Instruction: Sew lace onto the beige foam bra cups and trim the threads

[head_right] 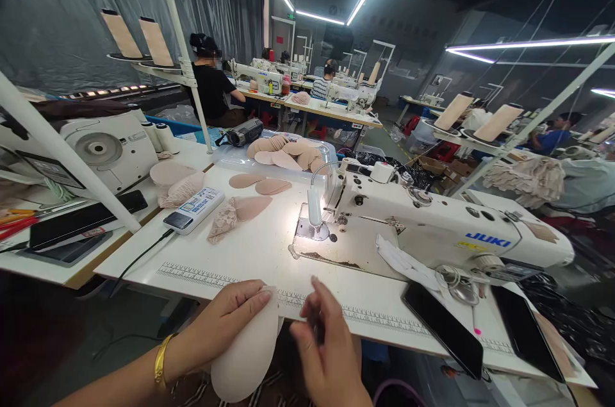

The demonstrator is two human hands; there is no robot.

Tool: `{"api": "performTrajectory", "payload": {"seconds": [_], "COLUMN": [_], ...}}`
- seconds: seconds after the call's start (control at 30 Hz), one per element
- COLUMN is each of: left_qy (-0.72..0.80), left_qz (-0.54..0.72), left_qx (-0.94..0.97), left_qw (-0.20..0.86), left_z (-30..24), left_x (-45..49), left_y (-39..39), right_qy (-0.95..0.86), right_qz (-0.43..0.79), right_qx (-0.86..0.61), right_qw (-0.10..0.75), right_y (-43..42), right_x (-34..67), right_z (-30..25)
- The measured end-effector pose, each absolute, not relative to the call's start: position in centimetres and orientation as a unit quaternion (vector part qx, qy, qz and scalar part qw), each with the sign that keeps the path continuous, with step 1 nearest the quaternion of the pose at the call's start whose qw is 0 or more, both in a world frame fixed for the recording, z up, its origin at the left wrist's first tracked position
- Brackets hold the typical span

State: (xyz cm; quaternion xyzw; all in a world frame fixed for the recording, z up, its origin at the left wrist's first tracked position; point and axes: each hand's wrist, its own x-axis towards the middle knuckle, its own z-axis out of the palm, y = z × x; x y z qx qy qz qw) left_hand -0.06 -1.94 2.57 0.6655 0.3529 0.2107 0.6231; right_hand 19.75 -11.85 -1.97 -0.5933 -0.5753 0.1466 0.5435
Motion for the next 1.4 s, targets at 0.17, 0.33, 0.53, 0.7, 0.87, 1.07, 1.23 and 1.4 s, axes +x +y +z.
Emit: {"api": "performTrajectory", "payload": {"seconds": [0.17, 0.33, 0.53, 0.7, 0.87, 1.07, 1.23, 1.4], "left_qy": [0.361, 0.302, 0.408, 0.445, 0.472, 0.458, 0.443, 0.413], "left_qz": [0.262, 0.161, 0.261, 0.3, 0.312, 0.331, 0.398, 0.418], "left_qx": [0.592, 0.698, 0.645, 0.626, 0.615, 0.598, 0.527, 0.545], "left_qw": [0.671, 0.629, 0.591, 0.566, 0.548, 0.568, 0.607, 0.599], "left_z": [2.1, 2.9, 3.7, 3.7, 2.3, 2.0, 1.6, 0.8], "left_x": [0.6, -1.5, -5.2, -7.1, -8.3, -8.1, -7.5, -6.6], "left_y": [-2.0, -0.6, 1.3, 1.2, 1.9, 3.7, 5.6, 6.3], "right_qy": [-0.541, -0.409, -0.434, -0.538, -0.509, -0.483, -0.529, -0.585], "right_qz": [0.348, 0.422, 0.556, 0.418, 0.325, 0.327, 0.449, 0.549], "right_qx": [-0.531, -0.536, -0.514, -0.51, -0.508, -0.511, -0.502, -0.45], "right_qw": [0.551, 0.606, 0.489, 0.525, 0.613, 0.631, 0.517, 0.391], "right_y": [-12.9, -13.0, -8.5, 0.0, 12.8, 23.1, 16.7, 6.1], "right_x": [16.3, 21.2, 20.6, 15.1, 13.0, 13.5, 12.9, 12.8], "right_z": [-4.4, -1.0, 1.1, 1.6, 4.4, 7.0, 4.5, 3.3]}}
